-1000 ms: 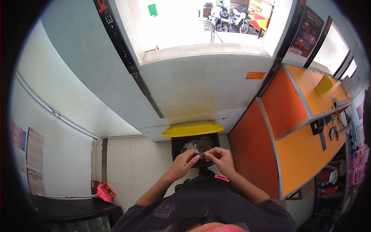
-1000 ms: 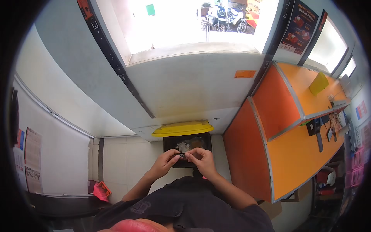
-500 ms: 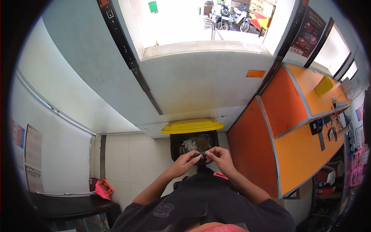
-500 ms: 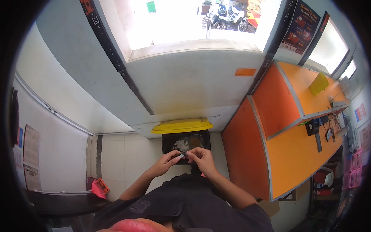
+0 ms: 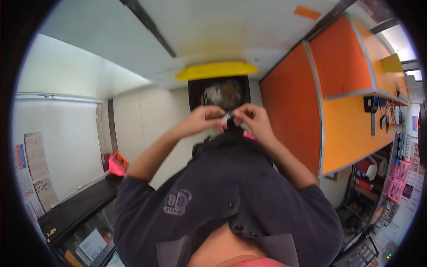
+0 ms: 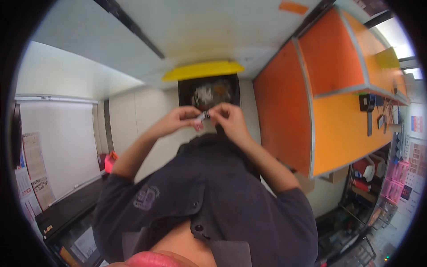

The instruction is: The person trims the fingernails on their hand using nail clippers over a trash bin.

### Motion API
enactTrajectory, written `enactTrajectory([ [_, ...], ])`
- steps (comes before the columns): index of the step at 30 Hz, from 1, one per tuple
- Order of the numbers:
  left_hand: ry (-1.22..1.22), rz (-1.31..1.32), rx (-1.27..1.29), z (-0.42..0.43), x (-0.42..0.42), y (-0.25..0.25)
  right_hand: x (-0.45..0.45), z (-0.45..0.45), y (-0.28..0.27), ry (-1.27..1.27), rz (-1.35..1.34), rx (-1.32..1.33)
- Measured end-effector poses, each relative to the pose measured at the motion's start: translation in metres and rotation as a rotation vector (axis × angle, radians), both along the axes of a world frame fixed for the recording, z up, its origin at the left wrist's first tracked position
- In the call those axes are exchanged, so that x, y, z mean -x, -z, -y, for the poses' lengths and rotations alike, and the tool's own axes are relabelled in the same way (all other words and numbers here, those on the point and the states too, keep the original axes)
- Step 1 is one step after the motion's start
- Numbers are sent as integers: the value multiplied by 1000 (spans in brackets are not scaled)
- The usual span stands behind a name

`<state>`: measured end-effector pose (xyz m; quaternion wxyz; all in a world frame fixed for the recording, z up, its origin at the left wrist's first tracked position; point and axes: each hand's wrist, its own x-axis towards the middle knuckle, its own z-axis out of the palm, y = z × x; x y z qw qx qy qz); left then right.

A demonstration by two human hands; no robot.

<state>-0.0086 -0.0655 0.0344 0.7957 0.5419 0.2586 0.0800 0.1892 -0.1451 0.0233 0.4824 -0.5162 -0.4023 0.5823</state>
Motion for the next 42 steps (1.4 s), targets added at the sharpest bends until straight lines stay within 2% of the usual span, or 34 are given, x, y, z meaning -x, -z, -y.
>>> enactTrajectory([
  [7,-81,-80,-1,-1,-7,-12,-1,-5,-2,32,-41,43],
  [16,11,-111,-96,-21,-11,-2,-9,-24,7,-10,-72,103],
  [21,23,-124,-97,-29,-13,8,-14,-33,11,-48,-105,157],
  [36,58,-146,-156,-79,-31,63,-30,-82,81,-63,-145,214],
  [42,43,-174,-206,-90,-33,58,-33,-94,76,-30,-267,230],
])
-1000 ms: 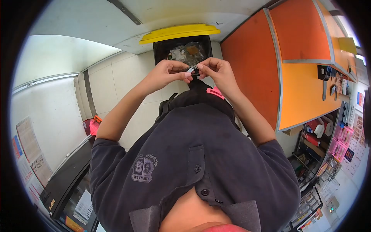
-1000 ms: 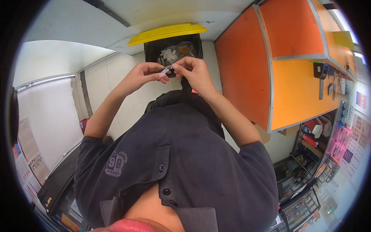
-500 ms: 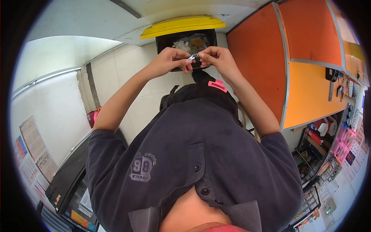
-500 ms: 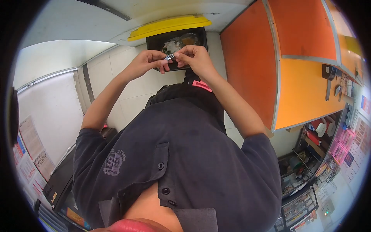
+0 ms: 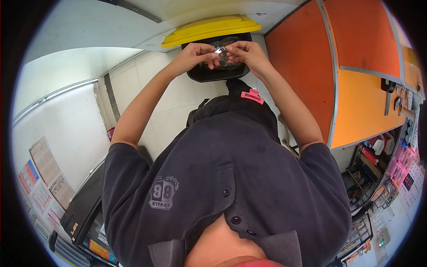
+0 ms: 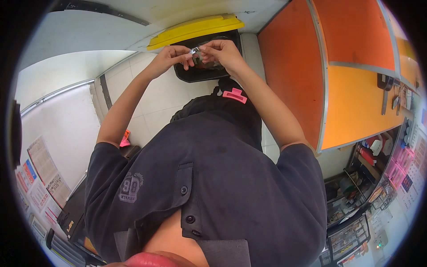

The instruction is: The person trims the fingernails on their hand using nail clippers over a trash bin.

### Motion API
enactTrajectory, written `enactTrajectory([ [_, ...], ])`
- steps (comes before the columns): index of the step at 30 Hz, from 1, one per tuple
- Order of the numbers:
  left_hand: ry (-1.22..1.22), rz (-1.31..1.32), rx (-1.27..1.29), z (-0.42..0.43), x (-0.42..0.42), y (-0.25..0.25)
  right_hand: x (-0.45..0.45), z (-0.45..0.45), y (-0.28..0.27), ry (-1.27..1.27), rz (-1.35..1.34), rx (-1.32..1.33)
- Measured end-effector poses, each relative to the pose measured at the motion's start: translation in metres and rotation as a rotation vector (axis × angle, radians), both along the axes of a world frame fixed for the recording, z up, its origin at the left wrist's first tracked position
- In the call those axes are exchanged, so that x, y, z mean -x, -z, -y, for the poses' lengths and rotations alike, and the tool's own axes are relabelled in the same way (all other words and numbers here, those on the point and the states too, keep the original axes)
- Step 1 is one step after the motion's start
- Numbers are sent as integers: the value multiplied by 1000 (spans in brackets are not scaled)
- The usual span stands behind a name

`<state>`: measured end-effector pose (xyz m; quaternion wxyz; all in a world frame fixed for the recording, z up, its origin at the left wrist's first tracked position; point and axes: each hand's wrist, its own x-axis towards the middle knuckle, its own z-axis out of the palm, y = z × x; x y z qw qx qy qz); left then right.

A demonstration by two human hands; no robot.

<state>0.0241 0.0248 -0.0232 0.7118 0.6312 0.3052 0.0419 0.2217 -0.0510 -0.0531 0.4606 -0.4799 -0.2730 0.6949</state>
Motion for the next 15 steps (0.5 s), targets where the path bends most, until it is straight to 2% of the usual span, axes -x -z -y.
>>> enactTrajectory([
  [6,24,-30,-28,0,2,-28,-1,2,-22,-32,2,-60],
  [15,51,-54,-16,9,5,-53,2,11,-46,-103,160,-171],
])
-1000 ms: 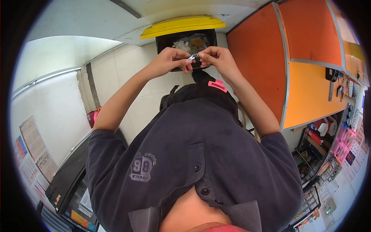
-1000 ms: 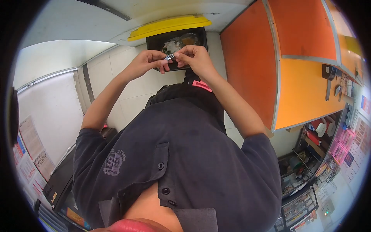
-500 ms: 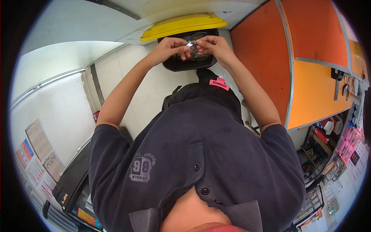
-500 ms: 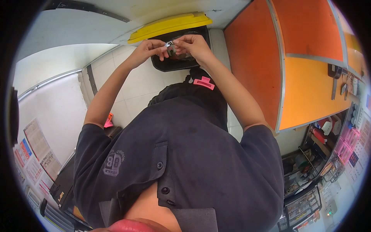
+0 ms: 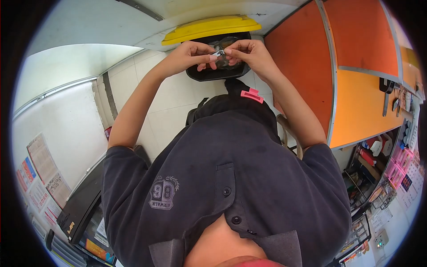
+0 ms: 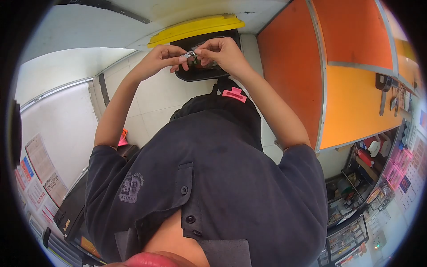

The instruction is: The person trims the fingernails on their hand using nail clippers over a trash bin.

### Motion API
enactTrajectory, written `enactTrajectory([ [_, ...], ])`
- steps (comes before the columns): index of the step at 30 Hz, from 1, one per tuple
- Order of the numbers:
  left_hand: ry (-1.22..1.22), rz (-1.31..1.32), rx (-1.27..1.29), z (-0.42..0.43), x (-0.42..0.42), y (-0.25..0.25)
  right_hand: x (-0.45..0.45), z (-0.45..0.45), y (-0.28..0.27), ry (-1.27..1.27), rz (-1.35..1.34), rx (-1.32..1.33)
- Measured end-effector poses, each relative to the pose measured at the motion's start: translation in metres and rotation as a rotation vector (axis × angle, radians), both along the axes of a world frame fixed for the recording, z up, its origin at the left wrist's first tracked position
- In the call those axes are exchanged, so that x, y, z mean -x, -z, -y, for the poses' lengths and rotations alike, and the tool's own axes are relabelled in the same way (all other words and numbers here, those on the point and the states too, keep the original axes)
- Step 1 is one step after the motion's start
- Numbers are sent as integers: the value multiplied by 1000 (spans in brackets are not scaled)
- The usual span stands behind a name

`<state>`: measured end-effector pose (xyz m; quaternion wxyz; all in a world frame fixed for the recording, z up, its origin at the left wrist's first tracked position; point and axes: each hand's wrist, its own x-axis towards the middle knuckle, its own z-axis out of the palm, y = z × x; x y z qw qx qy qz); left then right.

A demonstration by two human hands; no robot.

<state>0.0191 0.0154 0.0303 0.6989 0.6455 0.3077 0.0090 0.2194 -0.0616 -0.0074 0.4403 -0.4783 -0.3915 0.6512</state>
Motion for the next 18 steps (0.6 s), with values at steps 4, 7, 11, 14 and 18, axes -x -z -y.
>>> enactTrajectory([
  [4,5,9,26,5,3,-2,1,6,-5,-38,37,-36],
  [7,-28,41,64,8,5,-1,3,9,-7,-28,18,-32],
  [11,-52,54,30,14,4,4,2,12,-6,-23,27,0],
  [14,-63,66,24,19,4,6,0,14,-6,-33,20,9],
  [18,-44,76,1,21,3,12,-1,17,-4,-34,19,7],
])
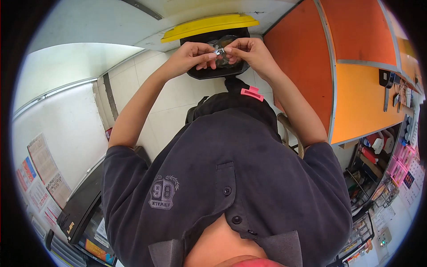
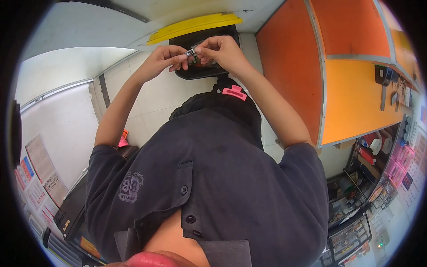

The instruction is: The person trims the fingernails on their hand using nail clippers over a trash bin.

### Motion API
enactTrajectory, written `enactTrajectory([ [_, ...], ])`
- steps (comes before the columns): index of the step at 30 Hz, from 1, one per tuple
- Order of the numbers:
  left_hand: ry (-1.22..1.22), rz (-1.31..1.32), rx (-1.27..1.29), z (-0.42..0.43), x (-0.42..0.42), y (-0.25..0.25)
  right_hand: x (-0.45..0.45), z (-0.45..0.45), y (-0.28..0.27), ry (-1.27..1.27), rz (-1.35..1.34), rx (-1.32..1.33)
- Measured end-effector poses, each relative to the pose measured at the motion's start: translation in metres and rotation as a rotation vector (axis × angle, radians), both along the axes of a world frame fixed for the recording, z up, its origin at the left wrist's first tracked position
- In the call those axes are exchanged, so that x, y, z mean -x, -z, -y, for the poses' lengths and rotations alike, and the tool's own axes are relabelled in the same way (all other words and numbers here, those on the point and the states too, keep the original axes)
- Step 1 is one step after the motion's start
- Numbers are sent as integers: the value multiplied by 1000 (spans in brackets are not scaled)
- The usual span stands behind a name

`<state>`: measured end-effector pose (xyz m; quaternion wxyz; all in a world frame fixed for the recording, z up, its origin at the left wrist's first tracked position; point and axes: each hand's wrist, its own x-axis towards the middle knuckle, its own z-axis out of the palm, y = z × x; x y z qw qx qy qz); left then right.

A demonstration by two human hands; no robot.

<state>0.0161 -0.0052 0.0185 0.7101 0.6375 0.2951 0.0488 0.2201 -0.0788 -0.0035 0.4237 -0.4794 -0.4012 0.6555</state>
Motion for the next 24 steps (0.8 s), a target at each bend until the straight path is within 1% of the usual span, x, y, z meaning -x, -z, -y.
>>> enactTrajectory([
  [4,-32,13,14,4,-1,1,0,2,4,19,-22,3],
  [9,-18,-27,-27,4,-2,-12,1,4,-4,29,-77,26],
  [16,7,-85,-30,3,-1,-15,2,2,-4,16,15,-42],
  [21,-16,-77,-30,5,-1,-12,1,1,-4,-7,110,-142],
  [24,9,-65,-25,3,-2,-12,1,1,-2,-6,126,-134],
])
